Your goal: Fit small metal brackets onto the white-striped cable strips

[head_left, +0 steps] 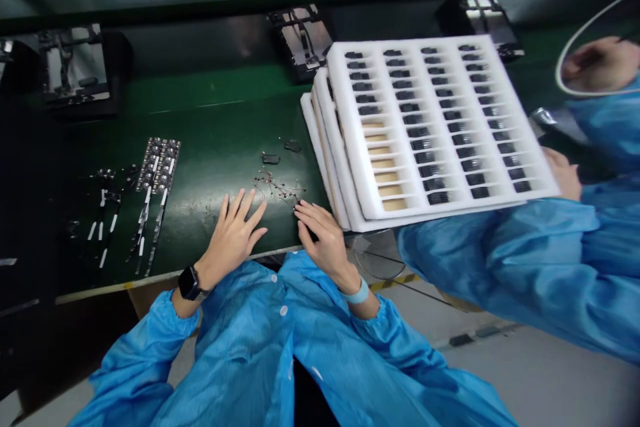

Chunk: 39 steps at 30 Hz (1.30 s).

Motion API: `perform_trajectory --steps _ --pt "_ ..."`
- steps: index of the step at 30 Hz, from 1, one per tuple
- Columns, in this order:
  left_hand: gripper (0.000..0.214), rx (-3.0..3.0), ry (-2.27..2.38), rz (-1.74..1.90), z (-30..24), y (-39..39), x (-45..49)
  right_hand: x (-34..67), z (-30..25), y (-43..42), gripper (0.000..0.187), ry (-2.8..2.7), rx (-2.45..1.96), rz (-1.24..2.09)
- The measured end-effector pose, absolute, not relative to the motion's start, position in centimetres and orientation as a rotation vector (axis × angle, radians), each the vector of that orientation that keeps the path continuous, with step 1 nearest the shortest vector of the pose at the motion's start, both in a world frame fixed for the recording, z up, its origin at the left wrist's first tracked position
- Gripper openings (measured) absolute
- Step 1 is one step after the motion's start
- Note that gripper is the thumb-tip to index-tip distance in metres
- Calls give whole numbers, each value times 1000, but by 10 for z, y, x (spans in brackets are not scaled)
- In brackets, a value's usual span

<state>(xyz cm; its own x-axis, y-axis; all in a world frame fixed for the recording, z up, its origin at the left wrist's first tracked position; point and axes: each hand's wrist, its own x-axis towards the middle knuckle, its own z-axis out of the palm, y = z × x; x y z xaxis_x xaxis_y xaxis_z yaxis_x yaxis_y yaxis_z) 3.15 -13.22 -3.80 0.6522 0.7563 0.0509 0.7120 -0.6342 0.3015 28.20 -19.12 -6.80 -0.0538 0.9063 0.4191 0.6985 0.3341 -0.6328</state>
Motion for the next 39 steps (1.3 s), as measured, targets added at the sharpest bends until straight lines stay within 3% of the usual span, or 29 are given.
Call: perform_trajectory --steps 13,18,24,39 --pt "53 2551 1310 450 -40 -142 17 264 -57 -203 34 -1876 -1384 334" --pt "45 2566 1338 420 -38 -145 18 251 -49 -170 38 -2025 -1450 380" --pt "54 2462 1432 432 -39 -145 18 242 -48 -132 45 -2118 -1592 414" --pt "54 2574 1356 193 -28 -89 45 266 -65 -142 44 -1998 -1638 332"
